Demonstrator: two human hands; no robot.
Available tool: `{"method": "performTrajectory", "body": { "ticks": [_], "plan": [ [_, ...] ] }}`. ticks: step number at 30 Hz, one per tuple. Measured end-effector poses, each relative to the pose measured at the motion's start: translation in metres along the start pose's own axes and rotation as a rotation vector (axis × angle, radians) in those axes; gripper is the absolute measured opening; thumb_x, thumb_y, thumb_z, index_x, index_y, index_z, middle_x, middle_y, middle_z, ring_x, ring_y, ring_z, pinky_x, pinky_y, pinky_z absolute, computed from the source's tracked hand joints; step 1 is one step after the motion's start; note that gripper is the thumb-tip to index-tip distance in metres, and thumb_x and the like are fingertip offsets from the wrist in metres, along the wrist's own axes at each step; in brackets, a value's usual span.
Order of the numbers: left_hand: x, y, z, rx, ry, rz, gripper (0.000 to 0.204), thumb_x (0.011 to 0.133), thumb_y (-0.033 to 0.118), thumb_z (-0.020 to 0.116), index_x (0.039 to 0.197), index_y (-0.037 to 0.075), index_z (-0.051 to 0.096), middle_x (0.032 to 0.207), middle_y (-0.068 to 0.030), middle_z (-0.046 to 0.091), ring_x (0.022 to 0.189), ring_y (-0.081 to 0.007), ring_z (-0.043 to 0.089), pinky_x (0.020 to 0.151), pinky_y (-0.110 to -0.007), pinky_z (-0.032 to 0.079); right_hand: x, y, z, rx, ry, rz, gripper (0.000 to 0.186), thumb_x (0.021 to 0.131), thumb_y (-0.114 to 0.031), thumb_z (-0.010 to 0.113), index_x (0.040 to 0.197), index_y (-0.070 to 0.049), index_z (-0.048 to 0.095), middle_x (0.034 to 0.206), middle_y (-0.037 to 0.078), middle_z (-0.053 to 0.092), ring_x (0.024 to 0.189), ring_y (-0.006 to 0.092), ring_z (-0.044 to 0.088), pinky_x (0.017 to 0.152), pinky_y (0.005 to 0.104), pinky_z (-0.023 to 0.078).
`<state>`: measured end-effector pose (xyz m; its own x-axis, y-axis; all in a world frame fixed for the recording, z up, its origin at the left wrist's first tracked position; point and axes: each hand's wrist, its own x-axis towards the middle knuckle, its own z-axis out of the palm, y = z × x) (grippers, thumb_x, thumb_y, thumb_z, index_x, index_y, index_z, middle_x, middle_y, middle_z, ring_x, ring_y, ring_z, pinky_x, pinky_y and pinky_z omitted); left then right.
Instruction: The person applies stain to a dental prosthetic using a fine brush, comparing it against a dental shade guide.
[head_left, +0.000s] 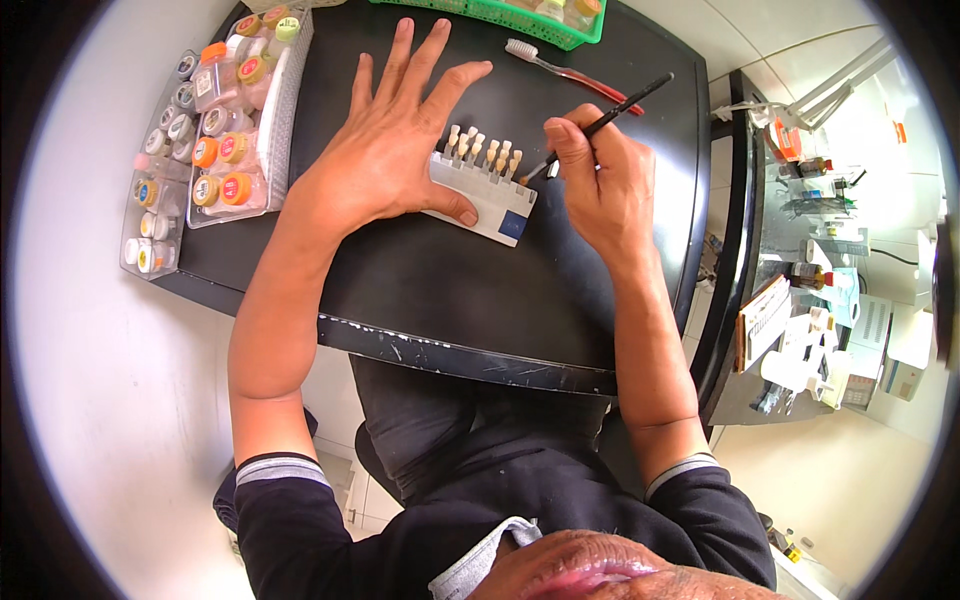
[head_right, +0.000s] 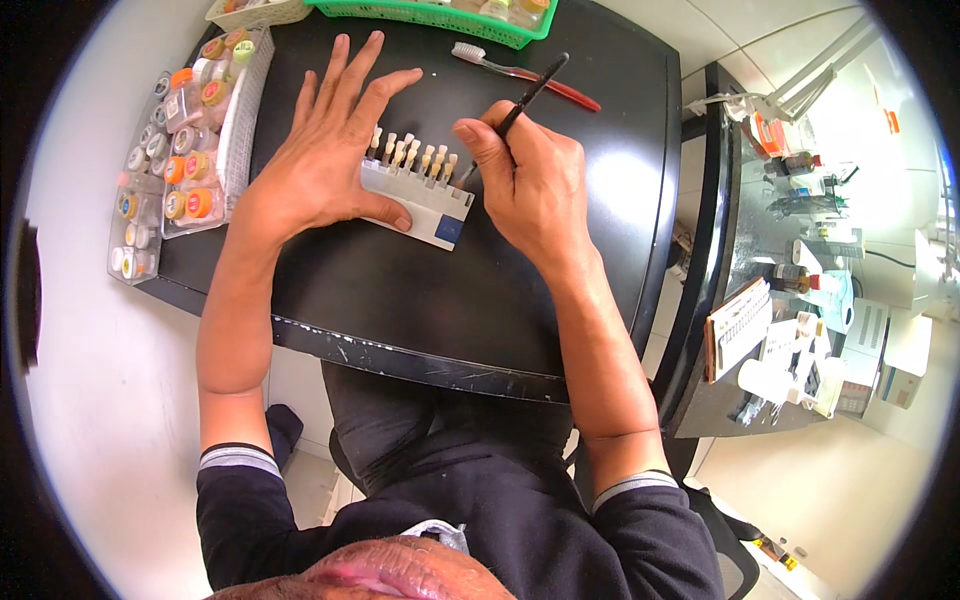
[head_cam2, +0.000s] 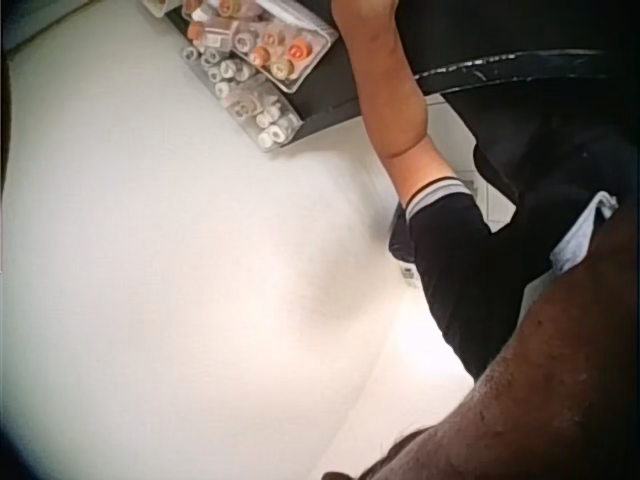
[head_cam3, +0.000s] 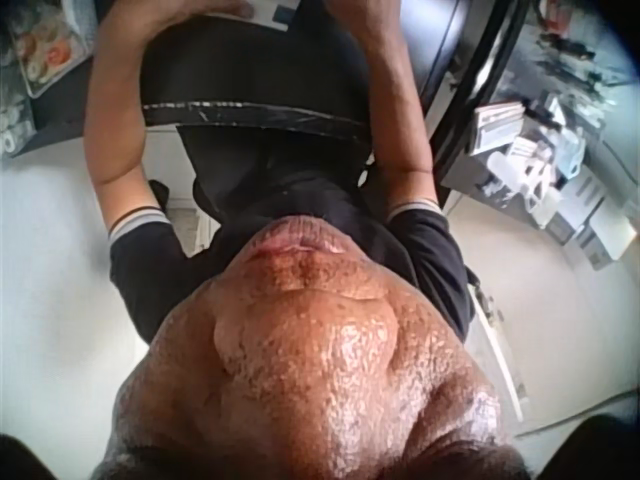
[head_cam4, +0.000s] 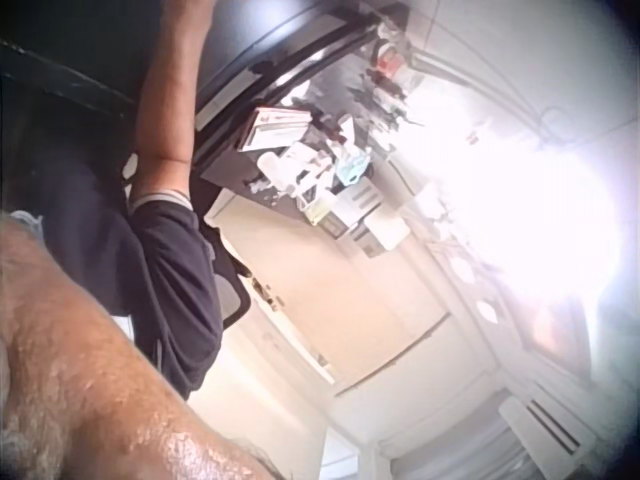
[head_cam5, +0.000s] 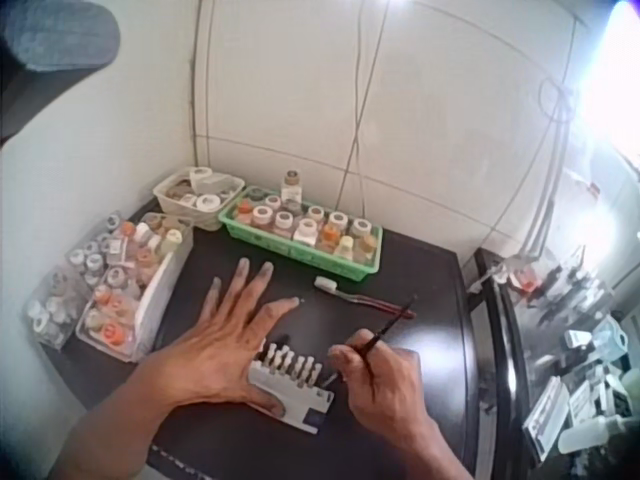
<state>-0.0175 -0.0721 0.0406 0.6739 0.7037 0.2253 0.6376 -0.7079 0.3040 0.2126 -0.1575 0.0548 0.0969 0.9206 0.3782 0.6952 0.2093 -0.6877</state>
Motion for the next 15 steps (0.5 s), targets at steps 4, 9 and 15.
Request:
{"method": "performTrajectory", "body": {
  "ticks": [4, 9, 15],
  "plan": [
    [-0.0005, 0.0010, -0.0002, -0.006, 0.009, 0.006, 0.140, 0.050, 0.043, 0.105, 0.168, 0.024, 0.032, 0.181, -0.0186, 0.015, 0.167, -0.0493, 0.003, 0.132, -0.072, 0.013, -0.0006, 0.0024, 0.0037, 0.002, -0.037, -0.018, 0.032, 0.108, -0.032, 0.070, 0.094, -0.003, 0.072, 0.069, 0.016, 0.066, 0.060, 0.0345, 0.064, 0.058, 0.0416, 0.049],
    [0.0005, 0.0017, -0.0002, -0.001, 0.006, 0.005, 0.139, 0.051, 0.041, 0.105, 0.168, 0.024, 0.033, 0.181, -0.0186, 0.015, 0.167, -0.0492, 0.003, 0.133, -0.071, 0.014, -0.0010, 0.0027, 0.0038, 0.001, -0.074, -0.020, 0.032, 0.108, -0.031, 0.070, 0.093, -0.003, 0.072, 0.069, 0.016, 0.067, 0.060, 0.0357, 0.065, 0.058, 0.0423, 0.049],
    [-0.0001, 0.0011, 0.0000, -0.003, 0.003, 0.005, 0.139, 0.050, 0.041, 0.105, 0.167, 0.024, 0.033, 0.181, -0.0190, 0.015, 0.167, -0.0494, 0.003, 0.132, -0.071, 0.014, -0.0028, 0.0002, 0.0047, 0.005, -0.069, 0.010, 0.031, 0.108, -0.030, 0.070, 0.093, -0.003, 0.072, 0.069, 0.016, 0.067, 0.059, 0.0357, 0.066, 0.056, 0.0411, 0.049]
  ]
}}
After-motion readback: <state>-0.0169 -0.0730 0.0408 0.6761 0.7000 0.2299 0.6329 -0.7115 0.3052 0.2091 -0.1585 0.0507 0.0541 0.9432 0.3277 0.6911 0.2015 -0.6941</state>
